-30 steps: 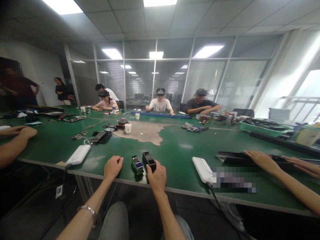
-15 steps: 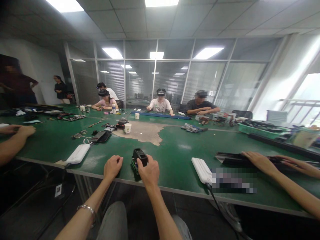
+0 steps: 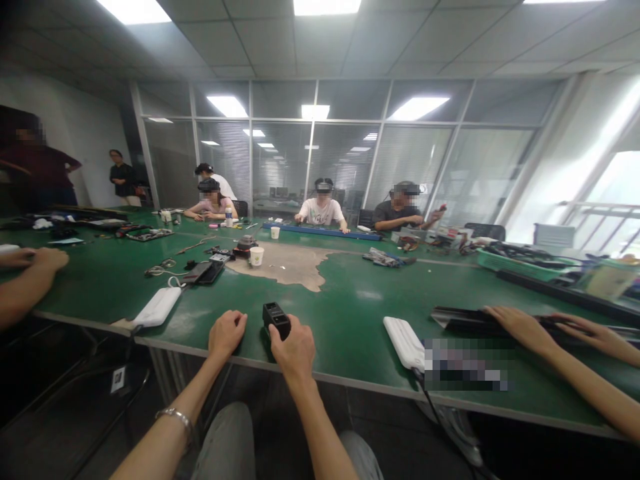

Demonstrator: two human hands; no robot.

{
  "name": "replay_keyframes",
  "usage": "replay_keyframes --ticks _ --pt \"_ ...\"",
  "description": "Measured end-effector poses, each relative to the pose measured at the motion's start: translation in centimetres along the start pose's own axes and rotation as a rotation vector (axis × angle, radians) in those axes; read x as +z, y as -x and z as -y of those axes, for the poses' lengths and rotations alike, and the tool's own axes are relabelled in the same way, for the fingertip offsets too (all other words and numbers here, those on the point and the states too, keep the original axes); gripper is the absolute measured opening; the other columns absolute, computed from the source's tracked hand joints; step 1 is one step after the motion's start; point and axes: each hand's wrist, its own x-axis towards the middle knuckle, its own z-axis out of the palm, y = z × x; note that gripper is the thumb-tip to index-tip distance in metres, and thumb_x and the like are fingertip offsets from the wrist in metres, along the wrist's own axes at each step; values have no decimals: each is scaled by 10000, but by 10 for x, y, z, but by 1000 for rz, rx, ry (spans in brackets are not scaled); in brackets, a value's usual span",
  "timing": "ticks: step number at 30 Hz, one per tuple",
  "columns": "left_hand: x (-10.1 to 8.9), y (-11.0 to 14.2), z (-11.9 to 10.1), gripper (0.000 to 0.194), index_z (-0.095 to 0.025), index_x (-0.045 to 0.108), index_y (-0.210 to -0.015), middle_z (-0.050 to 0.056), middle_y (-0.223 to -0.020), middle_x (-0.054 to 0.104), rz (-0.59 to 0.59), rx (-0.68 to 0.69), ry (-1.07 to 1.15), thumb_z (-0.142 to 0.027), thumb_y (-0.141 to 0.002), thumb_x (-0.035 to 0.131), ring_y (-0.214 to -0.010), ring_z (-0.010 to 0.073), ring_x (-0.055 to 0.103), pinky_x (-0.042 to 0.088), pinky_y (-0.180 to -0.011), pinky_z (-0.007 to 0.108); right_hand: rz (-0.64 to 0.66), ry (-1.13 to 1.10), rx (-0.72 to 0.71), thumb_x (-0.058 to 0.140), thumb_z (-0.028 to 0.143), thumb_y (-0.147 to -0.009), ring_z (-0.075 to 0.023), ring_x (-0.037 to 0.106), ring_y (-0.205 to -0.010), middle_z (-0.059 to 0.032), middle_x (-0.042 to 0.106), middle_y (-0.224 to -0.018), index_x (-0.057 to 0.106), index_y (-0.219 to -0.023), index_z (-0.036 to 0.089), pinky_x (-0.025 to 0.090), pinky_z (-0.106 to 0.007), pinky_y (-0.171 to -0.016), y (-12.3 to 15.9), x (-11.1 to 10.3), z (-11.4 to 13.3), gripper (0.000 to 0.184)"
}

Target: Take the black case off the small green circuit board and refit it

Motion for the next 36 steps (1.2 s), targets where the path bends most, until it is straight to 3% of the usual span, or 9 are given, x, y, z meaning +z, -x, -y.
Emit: replay_keyframes --ticks 10,19,28,36 --pt "2 -1 1 333 -224 638 -807 32 -853 626 -20 34 -4 -412 -931 393 -772 149 575 334 -653 242 74 71 -23 586 453 -803 -255 618 -885 -92 674 -921 591 -1166 207 441 -326 -771 20 4 -8 438" --pt "2 -1 1 332 -224 646 -816 37 -864 627 -8 19 3 -412 -931 397 -782 147 573 337 -662 237 27 -62 -69 563 481 -817 -289 554 -1126 -170 598 -1231 500 -1317 92 399 -376 -974 18 13 -17 636" --pt "2 0 2 333 -227 645 -818 33 -856 624 -17 32 23 -421 -930 399 -781 148 575 328 -648 238 53 -125 -22 518 459 -855 -256 624 -1015 -131 670 -1083 580 -1226 148 454 -338 -883 19 19 -17 488" --pt "2 -1 2 338 -220 645 -820 33 -858 622 -12 18 16 -423 -929 397 -776 143 559 312 -653 242 7 -203 10 535 457 -843 -243 644 -957 -115 692 -1016 607 -1184 169 462 -327 -848 5 7 -5 452"
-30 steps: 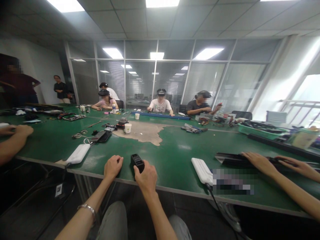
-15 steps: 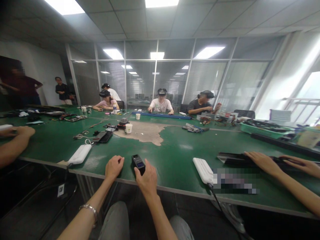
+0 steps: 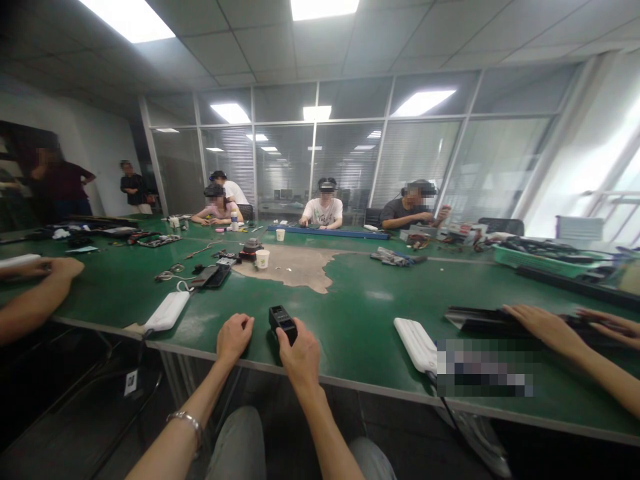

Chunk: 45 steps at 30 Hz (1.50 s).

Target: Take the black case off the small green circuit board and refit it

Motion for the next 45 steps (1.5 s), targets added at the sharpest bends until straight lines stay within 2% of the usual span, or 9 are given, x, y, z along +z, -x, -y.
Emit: replay_keyframes --ticks 5,9,14,19,26,32,37,40,45 --pt "2 0 1 326 -219 646 -832 29 -861 625 -9 10 10 -419 -927 407 -781 137 553 300 -652 240 -85 -163 1 527 504 -839 -228 643 -948 -90 690 -1051 600 -1190 189 468 -331 -834 -20 -19 5 478" --pt "4 0 2 319 -221 644 -825 27 -855 622 -22 17 21 -412 -927 410 -770 135 550 294 -650 239 -159 -133 34 526 517 -829 -235 638 -945 -105 679 -1085 591 -1210 178 464 -342 -833 -30 -27 -13 514" --pt "5 0 3 329 -221 640 -809 27 -847 619 -20 11 16 -419 -927 406 -763 138 551 295 -645 241 -140 7 92 506 512 -832 -243 640 -921 -134 684 -1031 580 -1233 147 462 -345 -825 -27 -21 -44 547" --pt "3 -1 1 340 -217 642 -813 32 -850 619 -7 9 -1 -428 -928 401 -766 141 552 302 -651 239 -118 38 115 500 494 -837 -247 642 -925 -138 687 -1003 586 -1222 137 468 -342 -813 -20 -12 -59 532" --pt "4 -1 2 341 -229 639 -808 28 -840 622 -22 17 1 -440 -923 397 -748 148 555 289 -620 244 -87 81 69 535 474 -821 -278 602 -1010 -172 650 -1089 538 -1264 99 445 -382 -889 -7 -4 -67 580" --pt "5 -1 2 343 -222 642 -802 33 -836 619 -26 23 0 -428 -923 397 -740 144 549 293 -631 242 -168 156 -50 559 483 -816 -304 515 -1129 -201 562 -1259 435 -1350 39 404 -403 -971 1 0 -74 705" --pt "5 -1 2 337 -224 643 -798 30 -834 619 -32 24 -6 -426 -921 403 -742 144 553 302 -639 243 -147 189 -47 548 498 -830 -304 527 -1094 -197 587 -1213 441 -1346 50 415 -404 -945 0 2 -71 692" --pt "4 -1 1 340 -229 650 -801 30 -835 621 -24 19 -1 -431 -921 404 -752 146 559 312 -640 240 -124 198 -27 533 449 -845 -295 555 -1037 -179 620 -1137 478 -1323 93 434 -396 -894 1 1 -68 599" --pt "2 -1 1 306 -254 669 -854 22 -860 632 -3 28 49 -425 -916 423 -775 144 571 333 -650 236 -96 77 100 554 449 -815 -280 607 -955 -145 661 -1026 545 -1257 142 454 -383 -843 -6 -7 -62 538"
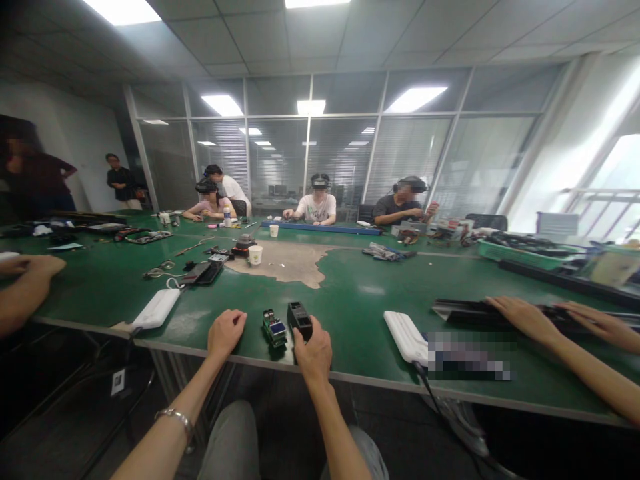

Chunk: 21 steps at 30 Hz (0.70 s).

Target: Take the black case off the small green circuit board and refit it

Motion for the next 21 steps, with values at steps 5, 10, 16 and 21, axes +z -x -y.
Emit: replay_keyframes --ticks 5,10,16,21 --pt "0 0 0 265 -261 675 -867 15 -862 641 13 -19 16 -413 -898 460 -786 147 580 333 -640 240 -12 -198 -9 545 502 -813 -229 642 -939 -101 673 -1077 544 -1256 178 476 -336 -836 -9 -12 27 550" --pt "-2 0 -2 286 -253 681 -847 22 -880 646 16 -39 -11 -417 -901 453 -797 151 588 342 -645 245 20 -221 -90 563 471 -802 -245 635 -987 -115 671 -1095 561 -1244 163 472 -356 -876 -9 -14 58 539" --pt "-2 1 -3 294 -242 681 -862 28 -890 649 18 -48 -31 -415 -908 448 -811 150 588 355 -664 241 64 -102 -141 570 417 -807 -246 641 -965 -122 678 -1068 570 -1235 166 471 -347 -868 -7 -3 64 497" --pt "-2 1 -2 301 -240 678 -863 30 -887 647 22 -38 -33 -417 -913 439 -812 150 589 356 -666 238 94 -50 -160 575 415 -813 -248 633 -975 -131 667 -1084 549 -1254 153 469 -348 -867 -4 2 62 514"
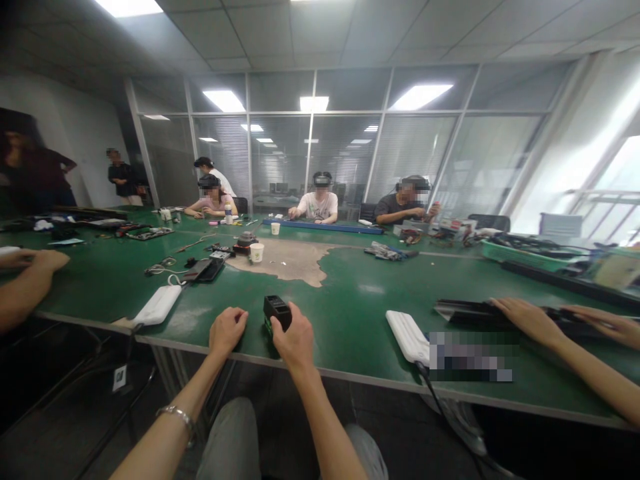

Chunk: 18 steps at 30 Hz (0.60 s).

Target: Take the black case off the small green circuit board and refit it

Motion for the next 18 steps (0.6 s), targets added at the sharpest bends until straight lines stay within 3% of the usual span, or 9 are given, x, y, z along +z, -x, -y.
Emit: replay_keyframes --ticks 14,18 --pt "2 -1 1 301 -250 678 -855 28 -884 642 -2 11 5 -420 -910 436 -816 155 589 361 -677 244 91 66 -40 581 364 -806 -268 577 -1107 -143 615 -1209 517 -1292 139 432 -372 -949 26 6 -12 540" --pt "2 -1 1 299 -248 674 -850 28 -881 641 -2 10 6 -420 -910 437 -813 154 586 363 -683 244 96 61 -24 604 452 -789 -287 560 -1145 -170 580 -1265 449 -1360 100 427 -390 -968 27 9 -19 689"
